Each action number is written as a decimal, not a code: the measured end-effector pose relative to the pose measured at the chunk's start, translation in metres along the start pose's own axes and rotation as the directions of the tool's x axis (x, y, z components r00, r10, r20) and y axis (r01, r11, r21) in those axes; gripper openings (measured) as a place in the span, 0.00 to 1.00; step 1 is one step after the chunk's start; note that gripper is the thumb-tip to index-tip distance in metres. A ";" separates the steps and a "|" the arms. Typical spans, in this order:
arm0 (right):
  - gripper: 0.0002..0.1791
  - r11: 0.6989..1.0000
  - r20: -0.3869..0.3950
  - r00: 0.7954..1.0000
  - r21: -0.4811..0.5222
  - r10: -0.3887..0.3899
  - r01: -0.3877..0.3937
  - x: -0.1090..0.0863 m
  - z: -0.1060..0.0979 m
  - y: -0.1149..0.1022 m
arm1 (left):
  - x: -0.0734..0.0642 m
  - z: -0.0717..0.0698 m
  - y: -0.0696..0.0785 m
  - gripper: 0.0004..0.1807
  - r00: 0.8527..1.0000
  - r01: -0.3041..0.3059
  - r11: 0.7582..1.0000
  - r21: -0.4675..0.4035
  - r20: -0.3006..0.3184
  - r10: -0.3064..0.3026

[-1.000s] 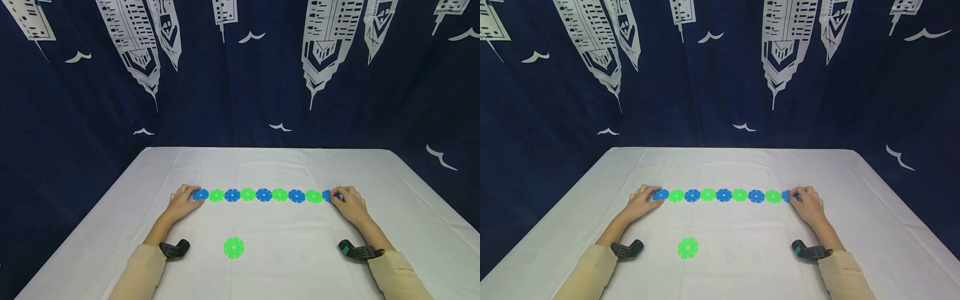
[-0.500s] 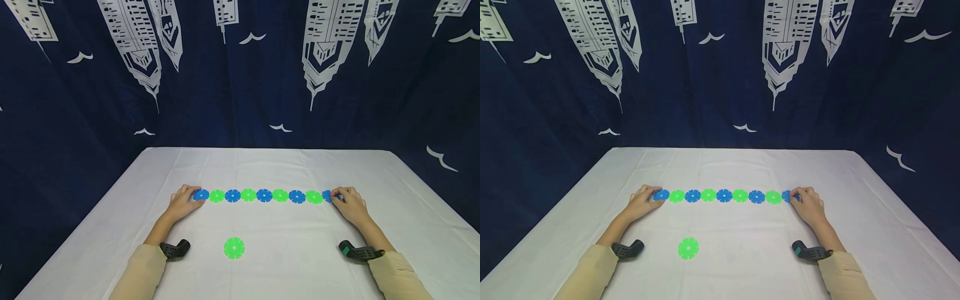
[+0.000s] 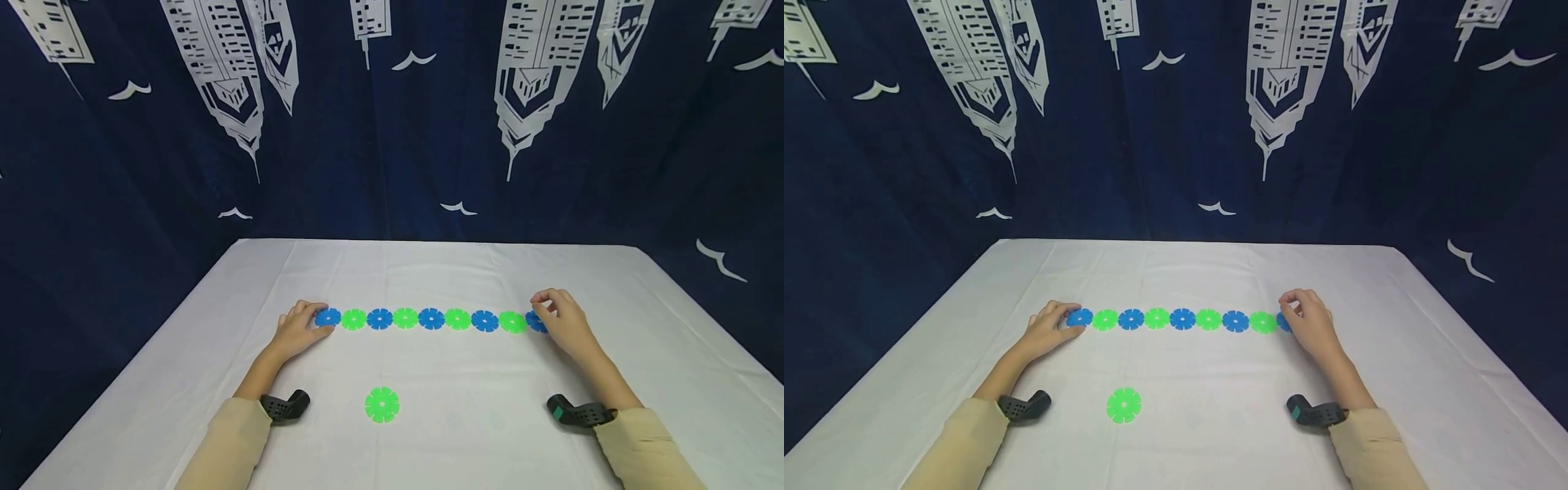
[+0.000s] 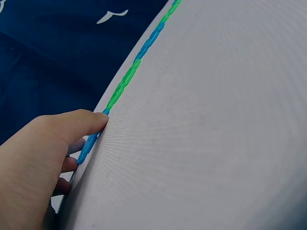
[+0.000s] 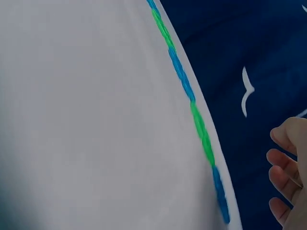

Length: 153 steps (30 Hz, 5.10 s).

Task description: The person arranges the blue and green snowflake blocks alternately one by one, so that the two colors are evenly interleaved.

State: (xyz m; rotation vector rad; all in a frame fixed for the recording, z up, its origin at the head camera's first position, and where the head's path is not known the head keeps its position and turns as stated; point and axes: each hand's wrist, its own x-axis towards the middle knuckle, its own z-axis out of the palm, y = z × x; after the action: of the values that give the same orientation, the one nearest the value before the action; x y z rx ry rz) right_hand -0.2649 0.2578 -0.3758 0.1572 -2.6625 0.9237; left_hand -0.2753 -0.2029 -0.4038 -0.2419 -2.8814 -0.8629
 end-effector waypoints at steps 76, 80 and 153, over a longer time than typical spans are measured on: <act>0.23 0.860 0.489 0.729 0.093 -0.478 0.502 -0.091 0.114 -0.149 | 0.000 0.000 0.000 0.29 1.000 -0.015 1.000 0.008 -0.008 0.015; 0.22 0.886 0.493 0.746 0.130 -0.447 0.445 -0.090 0.113 -0.151 | 0.001 -0.001 0.001 0.29 1.000 -0.015 1.000 0.010 -0.001 0.015; 0.27 0.956 0.436 0.899 0.280 -0.042 -0.091 0.005 -0.008 -0.004 | 0.002 0.001 -0.001 0.29 1.000 0.004 1.000 0.008 0.000 -0.004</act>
State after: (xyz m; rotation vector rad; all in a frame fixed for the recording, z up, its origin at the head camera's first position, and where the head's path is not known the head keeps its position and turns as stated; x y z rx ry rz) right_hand -0.2669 0.2596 -0.3664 0.4510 -2.9090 1.4423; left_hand -0.2772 -0.2032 -0.4049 -0.2359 -2.8859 -0.8524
